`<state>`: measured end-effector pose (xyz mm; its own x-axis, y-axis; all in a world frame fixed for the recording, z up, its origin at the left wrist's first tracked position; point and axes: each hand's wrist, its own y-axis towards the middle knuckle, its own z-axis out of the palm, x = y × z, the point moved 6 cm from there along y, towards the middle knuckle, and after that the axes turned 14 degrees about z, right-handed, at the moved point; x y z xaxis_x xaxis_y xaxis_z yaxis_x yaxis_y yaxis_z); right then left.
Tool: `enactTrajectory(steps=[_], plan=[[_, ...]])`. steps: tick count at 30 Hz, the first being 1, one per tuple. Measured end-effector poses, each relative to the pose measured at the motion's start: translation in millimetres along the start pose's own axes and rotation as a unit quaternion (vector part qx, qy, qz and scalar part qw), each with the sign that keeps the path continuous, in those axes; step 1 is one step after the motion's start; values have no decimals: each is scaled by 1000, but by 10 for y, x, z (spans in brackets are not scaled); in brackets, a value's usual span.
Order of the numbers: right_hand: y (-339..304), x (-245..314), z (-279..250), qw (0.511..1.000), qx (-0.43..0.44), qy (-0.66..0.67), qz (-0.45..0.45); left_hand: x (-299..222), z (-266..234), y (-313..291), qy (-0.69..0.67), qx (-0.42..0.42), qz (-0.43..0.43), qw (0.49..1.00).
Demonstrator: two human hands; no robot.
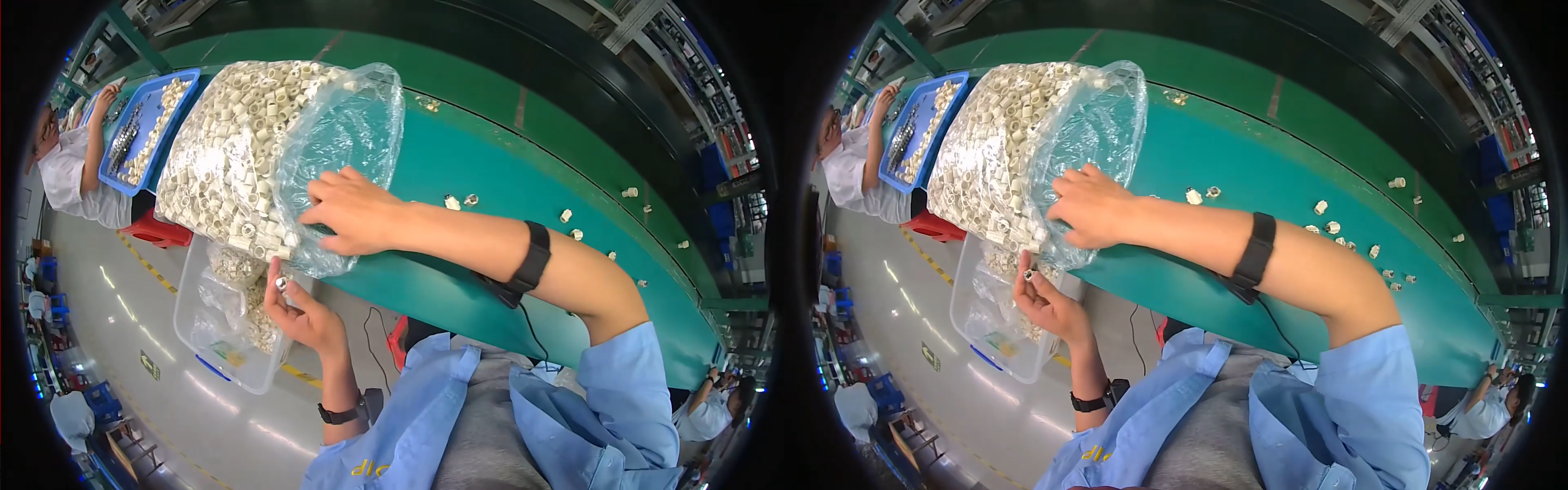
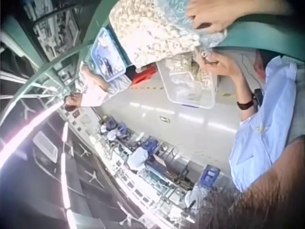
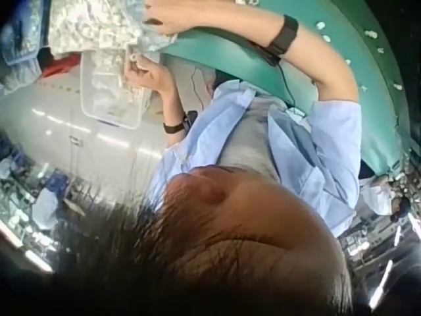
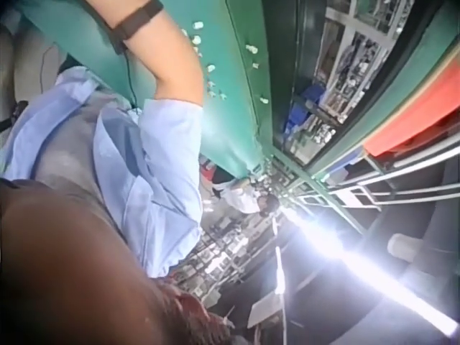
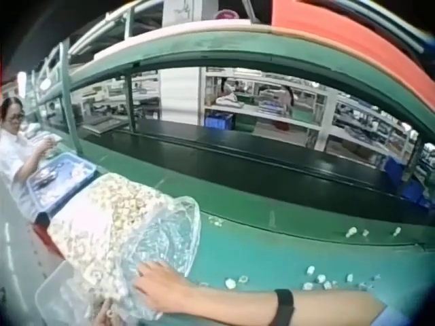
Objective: The person picks up a white plastic component and a metal insert, fits them together by hand, and places the assembly onto the green workbench. They repeat this process, occasionally reaching into a plastic bag to retrieve more components.
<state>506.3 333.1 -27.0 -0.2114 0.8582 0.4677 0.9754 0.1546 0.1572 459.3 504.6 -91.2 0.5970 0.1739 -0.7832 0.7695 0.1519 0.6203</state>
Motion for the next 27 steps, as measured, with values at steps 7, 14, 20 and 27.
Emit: enactTrajectory(steps=[7,14,20,27], plan=[[232,114,327,998,-8,52,-22,156,71,-61,-41,30,-24,998],[128,-109,249,993,6,118,-30,93,28,-62,-32,36,-3,999],[-658,-332,-578,900,110,404,123,-398,140,-57,-40,125,145,981],[-1727,-388,-1268,816,7,540,204,-1355,909,-34,-153,242,234,929]])
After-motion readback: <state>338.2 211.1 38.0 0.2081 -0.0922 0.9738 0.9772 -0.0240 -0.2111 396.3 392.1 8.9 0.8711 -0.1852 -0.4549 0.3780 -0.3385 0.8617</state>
